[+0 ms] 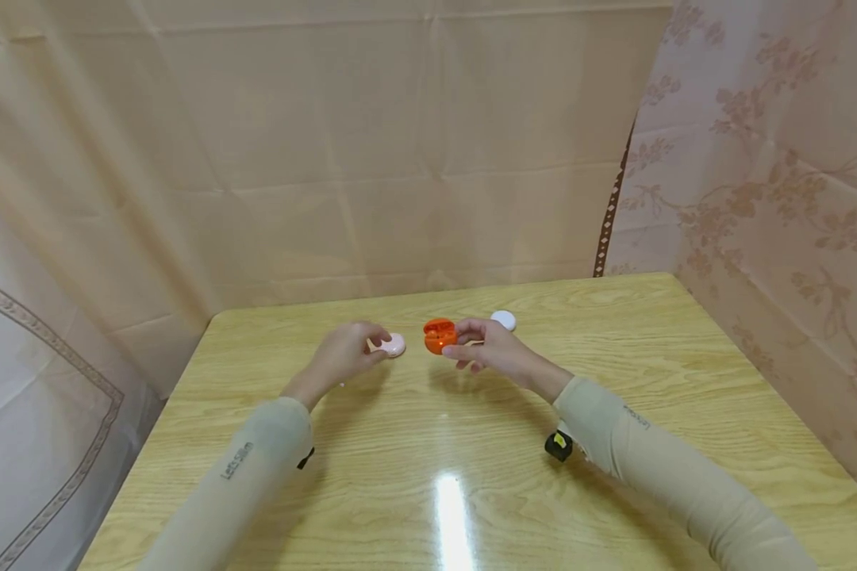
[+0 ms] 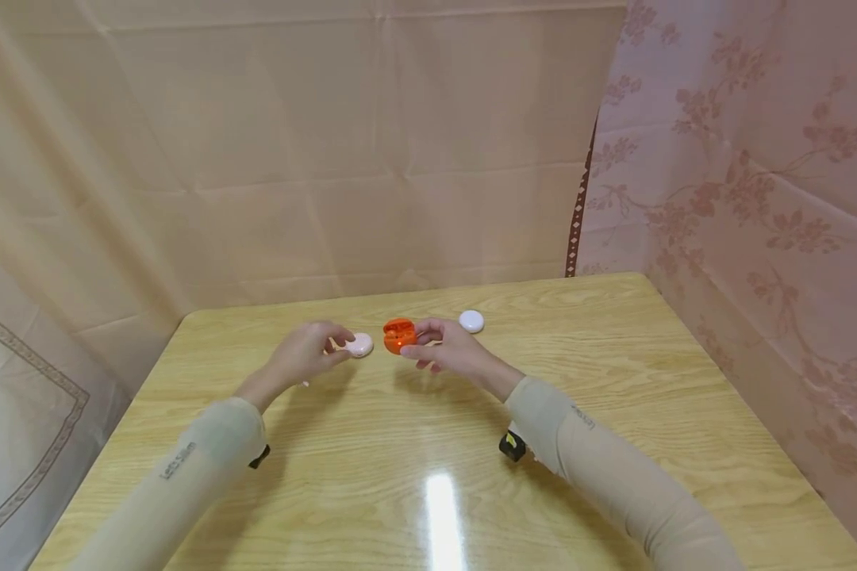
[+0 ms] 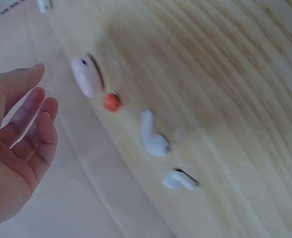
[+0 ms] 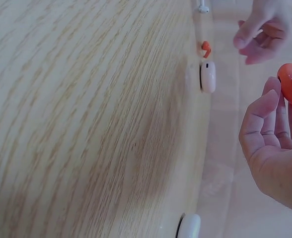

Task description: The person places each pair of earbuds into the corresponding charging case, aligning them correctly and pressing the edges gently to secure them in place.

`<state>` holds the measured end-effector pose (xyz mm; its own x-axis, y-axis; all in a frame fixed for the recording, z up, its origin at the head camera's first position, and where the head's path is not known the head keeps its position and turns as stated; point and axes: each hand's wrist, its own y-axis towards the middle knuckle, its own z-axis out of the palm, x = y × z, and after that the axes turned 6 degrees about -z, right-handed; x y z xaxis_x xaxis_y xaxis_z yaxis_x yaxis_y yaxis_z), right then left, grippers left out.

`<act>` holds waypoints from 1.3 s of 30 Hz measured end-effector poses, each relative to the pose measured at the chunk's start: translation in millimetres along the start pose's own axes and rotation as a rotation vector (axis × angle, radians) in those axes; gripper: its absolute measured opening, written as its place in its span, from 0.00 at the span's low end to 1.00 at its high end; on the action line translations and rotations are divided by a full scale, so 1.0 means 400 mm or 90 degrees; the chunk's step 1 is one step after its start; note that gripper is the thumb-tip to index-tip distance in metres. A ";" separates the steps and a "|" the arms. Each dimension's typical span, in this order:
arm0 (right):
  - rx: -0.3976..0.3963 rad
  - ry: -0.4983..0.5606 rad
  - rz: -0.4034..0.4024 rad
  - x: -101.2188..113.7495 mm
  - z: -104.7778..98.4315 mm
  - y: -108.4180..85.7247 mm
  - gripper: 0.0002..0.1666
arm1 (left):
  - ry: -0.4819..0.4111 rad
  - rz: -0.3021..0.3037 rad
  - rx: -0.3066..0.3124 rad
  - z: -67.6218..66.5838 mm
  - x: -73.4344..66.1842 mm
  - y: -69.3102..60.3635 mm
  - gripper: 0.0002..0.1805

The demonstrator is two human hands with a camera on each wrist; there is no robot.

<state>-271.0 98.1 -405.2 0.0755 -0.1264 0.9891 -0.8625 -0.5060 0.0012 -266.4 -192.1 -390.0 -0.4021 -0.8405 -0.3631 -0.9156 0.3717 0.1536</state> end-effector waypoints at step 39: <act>-0.003 0.011 0.007 -0.010 -0.003 0.003 0.25 | 0.115 -0.041 0.104 0.017 0.099 0.011 0.05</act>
<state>-272.8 98.9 -408.9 0.0576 -0.1169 0.9915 -0.8653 -0.5013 -0.0089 -286.5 -221.2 -409.9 -0.3517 -0.9156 -0.1948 -0.9318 0.3624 -0.0208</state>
